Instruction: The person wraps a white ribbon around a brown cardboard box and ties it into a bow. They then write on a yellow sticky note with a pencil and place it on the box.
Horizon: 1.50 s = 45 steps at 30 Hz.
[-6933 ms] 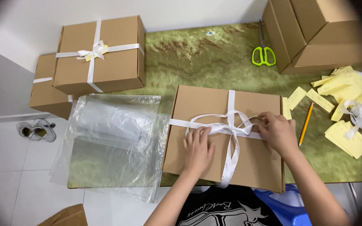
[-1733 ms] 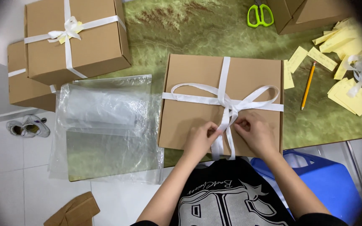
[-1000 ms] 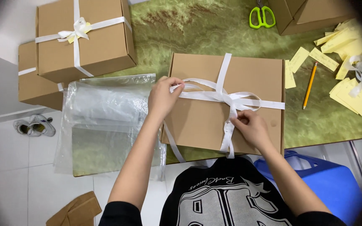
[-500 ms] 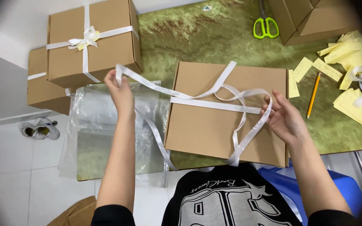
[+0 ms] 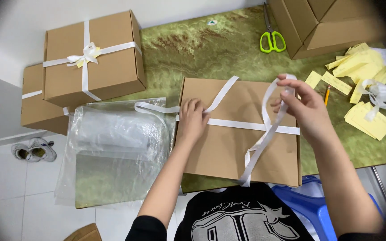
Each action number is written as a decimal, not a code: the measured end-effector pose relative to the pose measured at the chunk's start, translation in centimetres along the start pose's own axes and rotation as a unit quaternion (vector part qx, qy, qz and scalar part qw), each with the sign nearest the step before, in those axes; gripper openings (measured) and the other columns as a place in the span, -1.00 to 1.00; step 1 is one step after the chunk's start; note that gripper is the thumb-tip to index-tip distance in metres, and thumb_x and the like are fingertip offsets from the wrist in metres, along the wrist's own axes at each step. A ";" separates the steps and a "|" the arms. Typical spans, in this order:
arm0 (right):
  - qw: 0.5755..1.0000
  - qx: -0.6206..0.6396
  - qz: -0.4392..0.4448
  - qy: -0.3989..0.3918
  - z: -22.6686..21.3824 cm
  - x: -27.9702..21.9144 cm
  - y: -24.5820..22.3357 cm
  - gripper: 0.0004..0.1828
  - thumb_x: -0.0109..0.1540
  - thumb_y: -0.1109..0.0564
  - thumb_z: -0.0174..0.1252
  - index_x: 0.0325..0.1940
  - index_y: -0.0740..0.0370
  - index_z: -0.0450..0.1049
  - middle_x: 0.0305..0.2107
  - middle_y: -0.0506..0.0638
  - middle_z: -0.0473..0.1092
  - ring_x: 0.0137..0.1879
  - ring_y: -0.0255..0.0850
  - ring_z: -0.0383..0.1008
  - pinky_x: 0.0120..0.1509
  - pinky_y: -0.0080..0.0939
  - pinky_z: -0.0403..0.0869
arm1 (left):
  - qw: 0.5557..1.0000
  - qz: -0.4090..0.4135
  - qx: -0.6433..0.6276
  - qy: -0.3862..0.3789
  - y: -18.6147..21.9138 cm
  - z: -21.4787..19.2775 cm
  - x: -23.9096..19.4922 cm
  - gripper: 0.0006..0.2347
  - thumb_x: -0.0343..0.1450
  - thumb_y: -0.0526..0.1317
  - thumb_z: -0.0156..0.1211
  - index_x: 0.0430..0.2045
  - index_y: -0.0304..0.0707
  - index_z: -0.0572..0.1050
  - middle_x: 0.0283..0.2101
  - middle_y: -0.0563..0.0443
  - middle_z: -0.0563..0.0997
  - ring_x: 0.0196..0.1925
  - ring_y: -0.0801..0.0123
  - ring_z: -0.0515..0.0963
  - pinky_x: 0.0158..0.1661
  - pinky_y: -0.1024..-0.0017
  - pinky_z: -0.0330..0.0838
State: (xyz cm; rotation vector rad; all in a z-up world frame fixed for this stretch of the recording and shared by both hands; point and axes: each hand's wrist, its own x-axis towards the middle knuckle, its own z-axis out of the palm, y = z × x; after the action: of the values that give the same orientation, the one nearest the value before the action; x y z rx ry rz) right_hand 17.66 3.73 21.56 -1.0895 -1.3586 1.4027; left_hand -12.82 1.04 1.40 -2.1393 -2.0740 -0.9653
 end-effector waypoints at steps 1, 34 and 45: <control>1.000 0.000 0.001 0.001 0.1 0.9 -0.6 -0.77 0.40 0.18 0.09 0.15 0.15 0.45 0.47 0.09 0.26 -0.17 -0.24 0.54 0.03 -0.26 0.60 | 1.000 0.000 -0.001 -0.001 0.2 0.0 0.3 -0.78 0.28 -0.16 0.43 -0.26 -0.12 0.58 0.12 -0.06 0.56 0.31 -0.04 0.41 0.31 0.01 0.25; 0.902 -0.421 0.081 -0.051 6.1 4.2 12.6 -0.79 0.22 0.06 0.14 -0.38 -0.06 0.69 -0.44 -0.08 0.61 -0.09 -0.04 0.67 0.04 0.00 0.57 | 0.542 -0.454 -0.685 -0.176 9.8 -7.7 1.6 -0.65 0.57 -0.04 0.14 -0.19 -0.46 0.66 -0.61 0.35 0.00 -0.74 0.82 0.02 -0.74 0.82 -0.11; 0.971 -0.019 0.089 -0.222 6.6 3.1 12.1 -0.71 0.34 0.23 0.16 0.13 0.29 0.60 0.53 0.02 0.07 0.40 0.06 0.36 0.34 0.08 0.53 | 0.564 -0.444 -0.629 -0.297 11.5 -11.8 3.7 -0.73 0.48 0.03 0.33 -0.47 -0.15 0.53 -0.66 0.37 0.13 -0.76 0.83 0.03 -0.73 0.82 -0.11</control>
State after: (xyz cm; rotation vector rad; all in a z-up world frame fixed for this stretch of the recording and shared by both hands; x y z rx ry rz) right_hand 10.31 4.98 9.56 -0.9737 -1.6351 1.8379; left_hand -7.54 -1.96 17.18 -1.3933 -3.6381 -2.9237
